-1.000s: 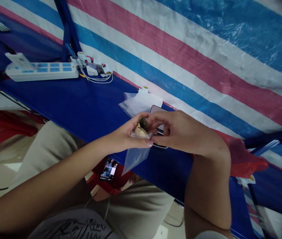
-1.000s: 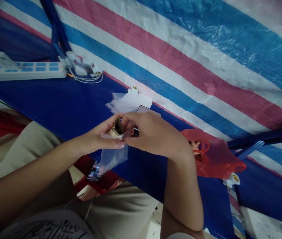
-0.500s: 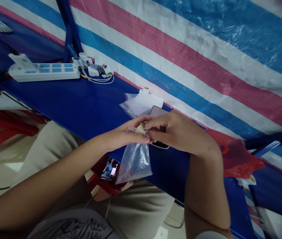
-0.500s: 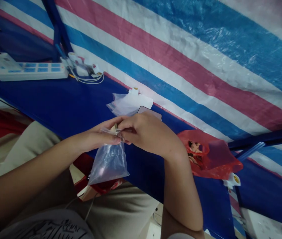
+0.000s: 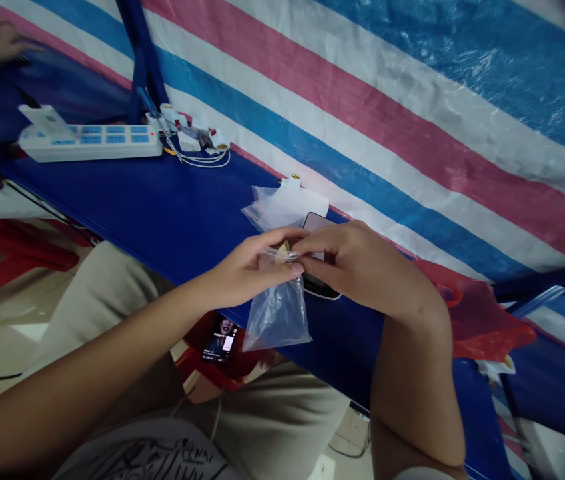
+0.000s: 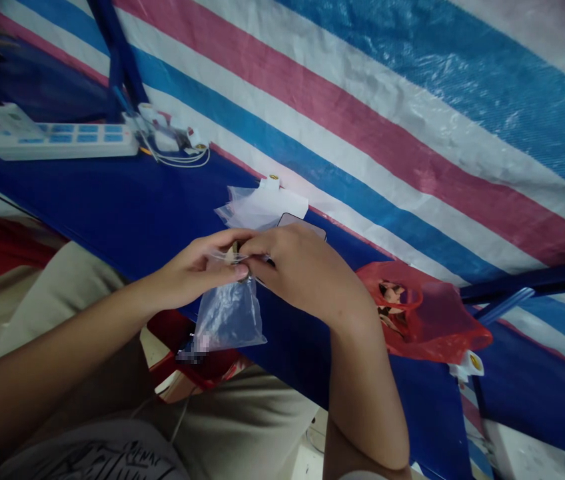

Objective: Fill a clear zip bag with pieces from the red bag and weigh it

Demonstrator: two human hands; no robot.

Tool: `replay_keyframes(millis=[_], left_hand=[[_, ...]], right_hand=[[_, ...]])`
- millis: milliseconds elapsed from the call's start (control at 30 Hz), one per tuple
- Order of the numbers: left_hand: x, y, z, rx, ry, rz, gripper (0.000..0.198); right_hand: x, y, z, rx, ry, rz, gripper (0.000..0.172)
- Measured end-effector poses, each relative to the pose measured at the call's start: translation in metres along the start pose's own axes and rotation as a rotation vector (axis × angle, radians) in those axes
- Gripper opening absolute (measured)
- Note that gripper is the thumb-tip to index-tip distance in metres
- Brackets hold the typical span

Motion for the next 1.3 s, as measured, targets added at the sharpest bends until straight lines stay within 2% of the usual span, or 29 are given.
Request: replay_keyframes(millis=[233, 400, 567, 667, 733, 833, 933, 1033, 1100, 1200, 1300], left_hand=[[0.0, -0.019, 0.002, 0.061, 0.056, -0.124, 0.045], [-0.001, -0.023, 0.0, 0.071, 0.045, -0.162, 0.038], [-0.002, -0.032, 0.007, 0.076, -0.015, -0.254, 0.031], [-0.002, -0.036, 0.009, 0.079, -0.014, -0.294, 0.033], [-0.002, -0.037, 0.007, 0.08, 0.009, -0.298, 0.038], [-0.002, -0.036, 0.006, 0.072, 0.01, -0.285, 0.041], [-0.002, -0.035, 0.009, 0.046, -0.014, -0.266, 0.043], [-0.003, -0.034, 0.006, 0.04, 0.021, -0.243, 0.045], [-0.006, -0.038, 0.001, 0.084, 0.061, -0.247, 0.042], [-0.011, -0.046, -0.007, 0.238, 0.108, -0.262, 0.027], [-0.014, -0.051, -0.02, 0.394, 0.17, -0.235, 0.017]], right_hand=[[0.002, -0.003, -0.004, -0.076, 0.008, -0.068, 0.024], [0.005, -0.001, -0.006, -0.081, 0.04, -0.068, 0.026], [0.006, 0.0, -0.006, -0.055, 0.076, -0.08, 0.018], [0.006, -0.003, -0.01, -0.062, 0.107, -0.121, 0.024], [0.005, -0.006, -0.014, -0.086, 0.121, -0.161, 0.027], [0.005, -0.01, -0.017, -0.109, 0.11, -0.191, 0.02], [0.006, -0.011, -0.014, -0.091, 0.062, -0.199, 0.012], [0.006, -0.014, -0.01, -0.059, 0.002, -0.213, 0.012], [0.006, -0.015, -0.008, -0.053, -0.035, -0.218, 0.015], [0.005, -0.015, -0.007, -0.064, -0.066, -0.22, 0.017], [0.006, -0.014, -0.006, -0.064, -0.083, -0.212, 0.015]])
Point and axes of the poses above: each hand's wrist, its own x-axis towards the middle knuckle, its own y-axis out of the palm, z = x × y, the point moved 10 cm from there along x, towards the middle knuckle, and after that the axes turned 9 degrees about x, right-handed, at the moved point
